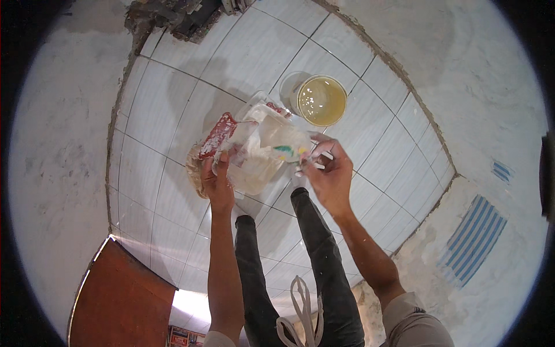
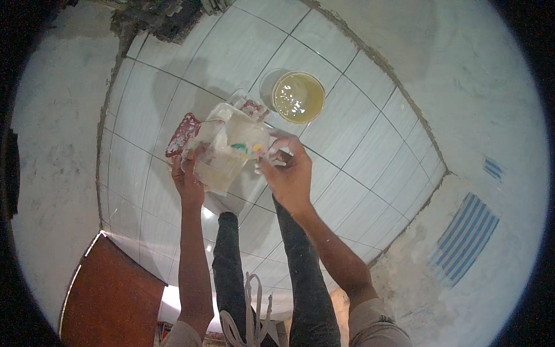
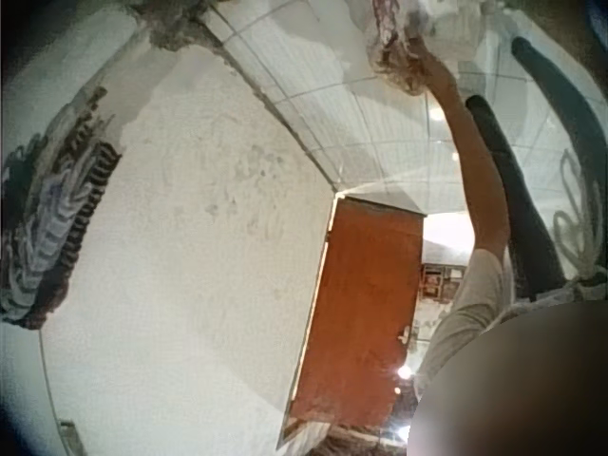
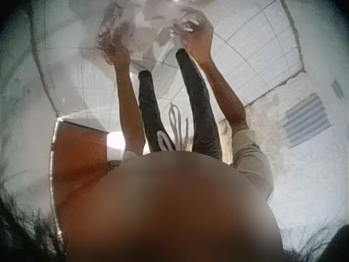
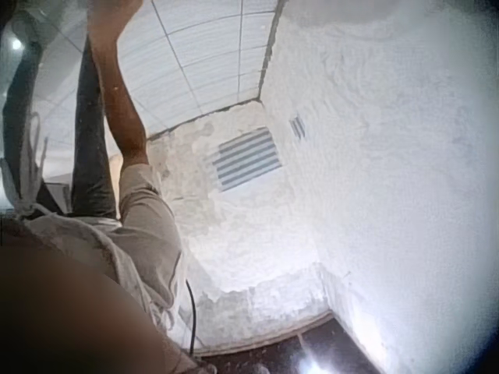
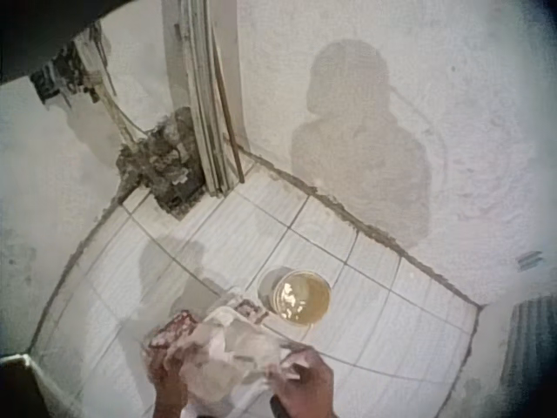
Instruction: The person applies a white compound to a damaged section of a wall using a putty knife and then mixes more of the compound in a plastic container with a small amount of liquid.
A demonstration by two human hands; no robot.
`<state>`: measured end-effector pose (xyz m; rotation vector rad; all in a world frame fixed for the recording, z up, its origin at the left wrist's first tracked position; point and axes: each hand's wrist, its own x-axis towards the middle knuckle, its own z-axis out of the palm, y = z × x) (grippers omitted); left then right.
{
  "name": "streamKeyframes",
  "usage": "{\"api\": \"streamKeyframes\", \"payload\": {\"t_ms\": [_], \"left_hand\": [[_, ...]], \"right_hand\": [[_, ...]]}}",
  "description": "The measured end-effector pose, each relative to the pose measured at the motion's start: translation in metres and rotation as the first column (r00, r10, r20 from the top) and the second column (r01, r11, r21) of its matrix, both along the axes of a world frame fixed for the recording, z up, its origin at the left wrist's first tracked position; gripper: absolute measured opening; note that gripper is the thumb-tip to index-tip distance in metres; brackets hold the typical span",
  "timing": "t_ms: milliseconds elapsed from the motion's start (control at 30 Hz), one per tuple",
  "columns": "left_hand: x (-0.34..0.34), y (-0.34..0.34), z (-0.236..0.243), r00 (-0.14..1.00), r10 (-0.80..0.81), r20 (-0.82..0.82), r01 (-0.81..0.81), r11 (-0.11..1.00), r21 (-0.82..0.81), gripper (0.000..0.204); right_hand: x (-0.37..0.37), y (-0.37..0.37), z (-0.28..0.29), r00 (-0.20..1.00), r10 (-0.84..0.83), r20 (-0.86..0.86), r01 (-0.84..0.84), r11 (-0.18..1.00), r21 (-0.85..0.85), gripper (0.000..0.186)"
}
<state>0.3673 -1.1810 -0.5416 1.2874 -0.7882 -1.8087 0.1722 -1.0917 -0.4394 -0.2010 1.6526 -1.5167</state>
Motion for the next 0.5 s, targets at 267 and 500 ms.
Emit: {"api": "streamKeyframes", "payload": {"t_ms": [267,500], "left_hand": [[0.002,-0.004,0.015,0.999,-0.017,-0.04,0.015,0.999,-0.048,0.027],[0.009,-0.003,0.019,0.999,-0.001,-0.038,-0.001,0.998,-0.07,0.027]], "right_hand": [[0.024,0.003,0.008,0.722,0.266,-0.639,-0.294,0.954,0.064,0.029],[0.03,0.011,0.001,0.5,0.146,-0.854,-0.401,0.913,-0.079,0.029]]}}
